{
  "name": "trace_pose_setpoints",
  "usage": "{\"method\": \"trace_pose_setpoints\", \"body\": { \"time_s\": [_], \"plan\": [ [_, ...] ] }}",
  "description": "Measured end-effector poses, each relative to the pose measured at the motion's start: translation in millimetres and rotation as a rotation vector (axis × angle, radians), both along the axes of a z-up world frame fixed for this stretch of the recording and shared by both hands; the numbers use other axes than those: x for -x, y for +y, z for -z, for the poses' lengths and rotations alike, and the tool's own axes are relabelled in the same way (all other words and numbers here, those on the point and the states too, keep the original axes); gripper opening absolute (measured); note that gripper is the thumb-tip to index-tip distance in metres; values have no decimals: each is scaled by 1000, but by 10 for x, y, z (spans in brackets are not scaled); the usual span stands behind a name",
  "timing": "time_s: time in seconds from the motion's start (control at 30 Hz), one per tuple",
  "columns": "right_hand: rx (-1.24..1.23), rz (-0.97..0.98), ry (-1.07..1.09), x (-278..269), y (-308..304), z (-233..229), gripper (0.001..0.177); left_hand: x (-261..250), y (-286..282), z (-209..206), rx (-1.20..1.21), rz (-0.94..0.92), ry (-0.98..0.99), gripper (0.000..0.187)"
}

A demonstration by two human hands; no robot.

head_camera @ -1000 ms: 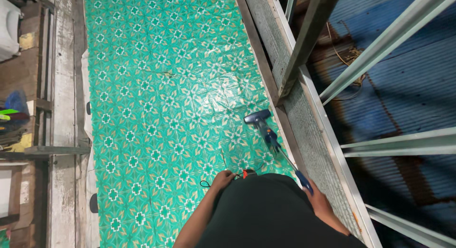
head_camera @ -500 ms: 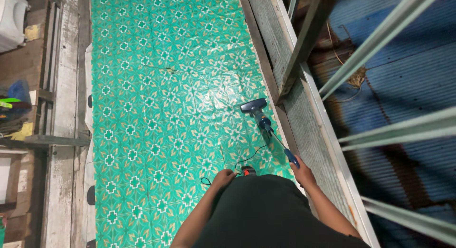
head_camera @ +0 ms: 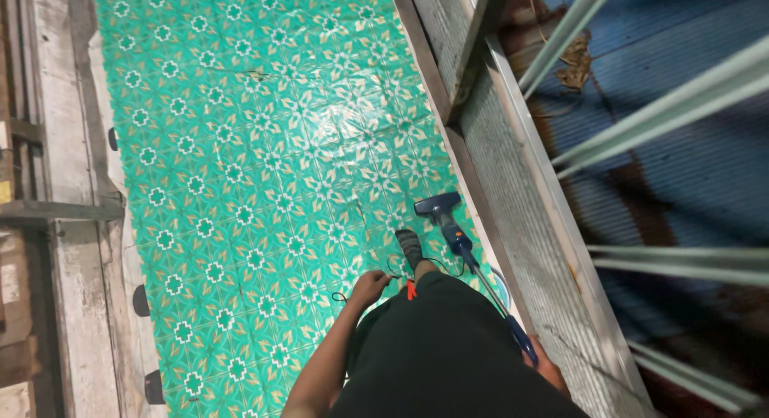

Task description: The person cleans the patterned floor using a hand-held vacuum, moving the vacuum head across the surface and handling the power cord by hand.

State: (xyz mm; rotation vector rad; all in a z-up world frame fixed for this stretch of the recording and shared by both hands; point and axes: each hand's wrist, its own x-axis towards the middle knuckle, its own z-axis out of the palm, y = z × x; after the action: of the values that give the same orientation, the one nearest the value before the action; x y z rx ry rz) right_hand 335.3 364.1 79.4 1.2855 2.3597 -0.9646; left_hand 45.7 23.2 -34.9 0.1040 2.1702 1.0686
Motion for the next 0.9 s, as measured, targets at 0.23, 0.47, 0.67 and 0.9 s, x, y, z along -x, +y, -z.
{"method": "trace_pose_setpoints", "body": {
  "time_s": [0.23,0.47,0.67,0.9],
  "plan": [
    [-292,-321,185,-257,-55,62,49,-724,-40,1,-47,17,-39,37],
    [119,-73,-143,898,138,458,61,-1053,-252,-34,-96,-64,58,39],
    [117,-265,324,1875,109,661,52,-1306,-402,25,-91,-146,113,42],
    [172,-265,372,1592,-27,745,58,-1884,-411,89,-80,-308,100,41]
  ]
}}
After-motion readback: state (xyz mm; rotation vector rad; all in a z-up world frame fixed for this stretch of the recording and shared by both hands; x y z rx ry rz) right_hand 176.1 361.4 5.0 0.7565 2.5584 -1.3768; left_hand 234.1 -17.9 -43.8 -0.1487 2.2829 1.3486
